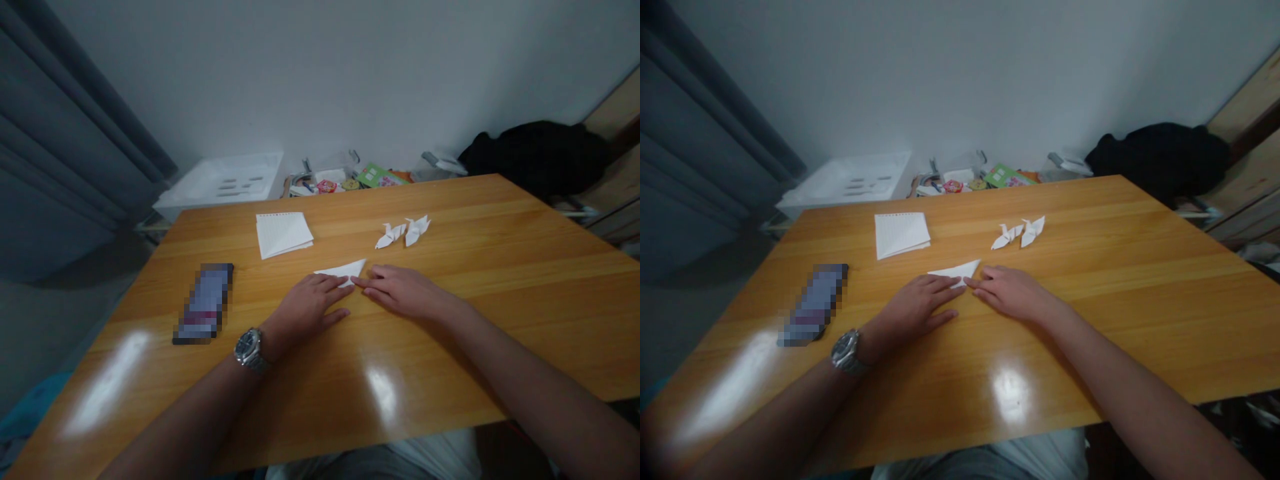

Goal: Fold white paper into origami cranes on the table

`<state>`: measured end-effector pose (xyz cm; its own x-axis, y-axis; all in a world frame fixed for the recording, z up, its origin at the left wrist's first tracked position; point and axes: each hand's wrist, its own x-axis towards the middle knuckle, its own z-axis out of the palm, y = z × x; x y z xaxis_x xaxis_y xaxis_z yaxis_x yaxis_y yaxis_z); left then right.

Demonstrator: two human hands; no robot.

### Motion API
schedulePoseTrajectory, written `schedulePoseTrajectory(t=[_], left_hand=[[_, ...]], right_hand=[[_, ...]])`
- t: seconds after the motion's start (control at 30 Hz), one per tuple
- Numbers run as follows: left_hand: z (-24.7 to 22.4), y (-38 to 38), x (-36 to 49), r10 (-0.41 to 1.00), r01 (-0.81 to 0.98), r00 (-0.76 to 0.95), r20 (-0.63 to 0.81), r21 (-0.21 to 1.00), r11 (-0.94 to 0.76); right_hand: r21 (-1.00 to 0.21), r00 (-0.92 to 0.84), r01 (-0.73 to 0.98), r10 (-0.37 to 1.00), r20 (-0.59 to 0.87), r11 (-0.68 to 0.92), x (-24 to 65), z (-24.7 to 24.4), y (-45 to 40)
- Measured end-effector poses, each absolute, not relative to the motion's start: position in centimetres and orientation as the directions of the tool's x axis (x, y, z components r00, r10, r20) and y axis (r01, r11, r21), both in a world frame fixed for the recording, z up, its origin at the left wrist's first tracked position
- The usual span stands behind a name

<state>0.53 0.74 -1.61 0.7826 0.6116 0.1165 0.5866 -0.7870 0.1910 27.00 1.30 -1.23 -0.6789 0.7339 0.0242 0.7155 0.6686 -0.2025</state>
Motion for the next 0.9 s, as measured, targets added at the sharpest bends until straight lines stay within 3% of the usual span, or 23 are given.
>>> schedulePoseTrajectory(t=[0.63, 0.9], left_hand=[[-1.6, 0.52, 0.85, 0.638, 0.613, 0.76, 0.12, 0.192, -0.766], [-1.89, 0.62, 0.7, 0.66, 0.629, 0.745, 0.102, 0.223, -0.745]], right_hand=[[-0.231, -0.64, 0.746, 0.769, 0.013, 0.625, 27.61, -1.26, 1.67], [-0.184, -0.586, 0.796, 0.81, 0.004, 0.576, 27.81, -1.13, 1.8]])
